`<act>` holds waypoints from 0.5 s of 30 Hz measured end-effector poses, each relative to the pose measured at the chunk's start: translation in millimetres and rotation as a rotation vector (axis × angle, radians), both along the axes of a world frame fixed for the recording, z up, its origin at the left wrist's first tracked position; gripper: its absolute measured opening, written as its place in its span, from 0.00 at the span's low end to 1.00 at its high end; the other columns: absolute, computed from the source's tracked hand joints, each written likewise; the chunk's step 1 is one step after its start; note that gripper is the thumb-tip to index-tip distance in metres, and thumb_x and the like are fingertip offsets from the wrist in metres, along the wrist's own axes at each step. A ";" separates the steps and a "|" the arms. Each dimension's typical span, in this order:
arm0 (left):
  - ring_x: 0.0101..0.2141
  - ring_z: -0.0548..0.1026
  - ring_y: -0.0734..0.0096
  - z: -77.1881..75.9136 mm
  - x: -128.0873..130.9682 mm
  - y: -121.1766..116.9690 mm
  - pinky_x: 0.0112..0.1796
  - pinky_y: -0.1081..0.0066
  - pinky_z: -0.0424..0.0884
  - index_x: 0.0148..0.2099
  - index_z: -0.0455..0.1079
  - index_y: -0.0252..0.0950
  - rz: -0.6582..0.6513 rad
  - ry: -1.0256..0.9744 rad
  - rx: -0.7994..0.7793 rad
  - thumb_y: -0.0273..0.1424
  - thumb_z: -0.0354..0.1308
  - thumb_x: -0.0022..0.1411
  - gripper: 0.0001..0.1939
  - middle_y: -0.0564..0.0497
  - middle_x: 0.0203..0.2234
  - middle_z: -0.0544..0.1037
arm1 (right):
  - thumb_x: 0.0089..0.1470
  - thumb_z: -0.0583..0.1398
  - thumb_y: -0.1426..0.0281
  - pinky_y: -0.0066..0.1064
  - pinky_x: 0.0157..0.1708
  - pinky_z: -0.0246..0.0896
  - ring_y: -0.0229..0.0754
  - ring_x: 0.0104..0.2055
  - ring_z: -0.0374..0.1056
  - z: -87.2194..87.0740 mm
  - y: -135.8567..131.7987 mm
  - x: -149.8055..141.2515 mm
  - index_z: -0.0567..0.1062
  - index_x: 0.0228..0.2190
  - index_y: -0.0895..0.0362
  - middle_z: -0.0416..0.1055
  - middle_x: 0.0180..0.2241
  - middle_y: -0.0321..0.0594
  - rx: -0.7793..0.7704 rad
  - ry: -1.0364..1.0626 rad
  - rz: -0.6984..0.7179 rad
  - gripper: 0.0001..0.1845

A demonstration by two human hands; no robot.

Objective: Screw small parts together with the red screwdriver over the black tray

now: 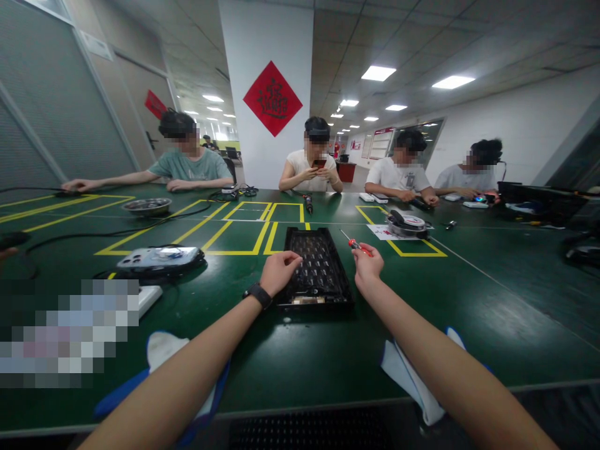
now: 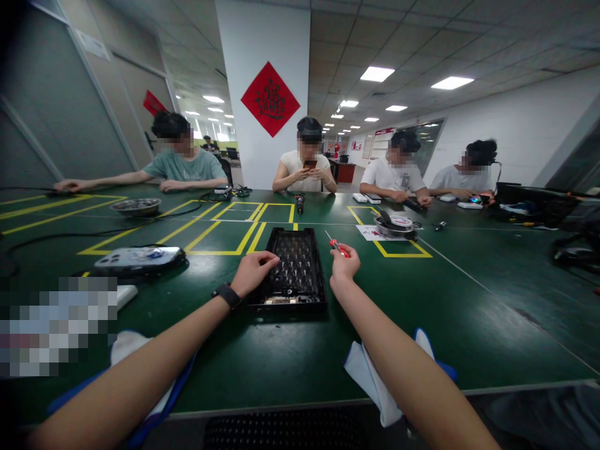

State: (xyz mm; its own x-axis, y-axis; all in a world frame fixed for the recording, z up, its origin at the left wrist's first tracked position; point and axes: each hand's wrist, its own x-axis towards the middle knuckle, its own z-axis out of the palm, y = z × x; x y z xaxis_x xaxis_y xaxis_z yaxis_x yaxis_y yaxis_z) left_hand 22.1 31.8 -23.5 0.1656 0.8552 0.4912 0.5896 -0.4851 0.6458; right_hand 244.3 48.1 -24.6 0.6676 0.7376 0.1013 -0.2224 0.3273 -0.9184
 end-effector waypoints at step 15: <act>0.29 0.70 0.70 8.6 5.0 -9.1 0.33 0.72 0.63 0.31 0.72 0.36 -0.061 0.121 0.050 0.36 0.49 0.56 0.12 0.50 0.27 0.75 | 0.34 0.60 0.79 0.28 0.34 0.61 0.35 0.31 0.65 10.9 -19.7 -13.5 0.72 0.24 0.57 0.70 0.27 0.35 -0.070 -0.439 0.266 0.09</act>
